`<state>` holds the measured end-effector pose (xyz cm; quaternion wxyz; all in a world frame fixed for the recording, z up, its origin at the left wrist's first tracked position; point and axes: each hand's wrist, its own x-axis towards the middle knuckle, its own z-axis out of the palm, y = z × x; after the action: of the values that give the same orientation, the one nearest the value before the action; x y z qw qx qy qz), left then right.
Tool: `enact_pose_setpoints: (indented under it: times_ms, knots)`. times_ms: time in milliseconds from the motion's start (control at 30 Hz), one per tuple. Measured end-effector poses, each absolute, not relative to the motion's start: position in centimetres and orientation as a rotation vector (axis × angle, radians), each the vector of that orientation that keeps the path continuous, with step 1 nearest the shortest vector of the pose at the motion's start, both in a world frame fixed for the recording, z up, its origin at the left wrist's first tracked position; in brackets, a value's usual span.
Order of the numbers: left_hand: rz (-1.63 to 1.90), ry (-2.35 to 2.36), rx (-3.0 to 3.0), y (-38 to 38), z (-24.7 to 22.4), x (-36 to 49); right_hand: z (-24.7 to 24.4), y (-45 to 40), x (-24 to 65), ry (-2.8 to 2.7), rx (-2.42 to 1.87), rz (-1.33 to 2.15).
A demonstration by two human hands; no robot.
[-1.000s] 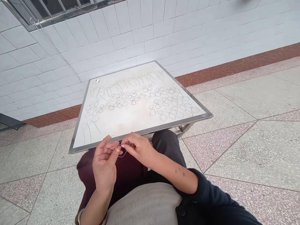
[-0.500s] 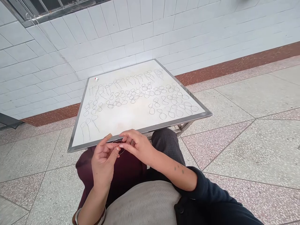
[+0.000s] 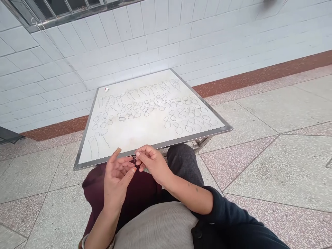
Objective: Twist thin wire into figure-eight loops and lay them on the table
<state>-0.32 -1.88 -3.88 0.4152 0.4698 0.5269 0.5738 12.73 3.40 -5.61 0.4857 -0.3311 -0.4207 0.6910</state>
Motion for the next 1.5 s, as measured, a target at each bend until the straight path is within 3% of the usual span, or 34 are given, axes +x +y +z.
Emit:
enact_pose_setpoints:
  times_ms: [400, 600, 833, 1500]
  knots:
    - [1.475, 1.387, 1.124, -1.9, -3.5, -0.2, -6.8, 2.4, 12.1, -1.132, -0.736, 1.755]
    - [1.360, 1.361, 1.118, -1.6, -3.2, -1.3, -6.6, 2.9, 13.3, -1.587, -0.868, 1.216]
    - [1.372, 1.042, 0.939, -1.7, -3.8, -1.8, -6.7, 2.7, 12.9, -1.233, -0.822, 1.571]
    - [1.642, 1.185, 0.799, -1.4, -4.8, 0.0, -7.2, 1.9, 11.8, -1.197, -0.718, 1.600]
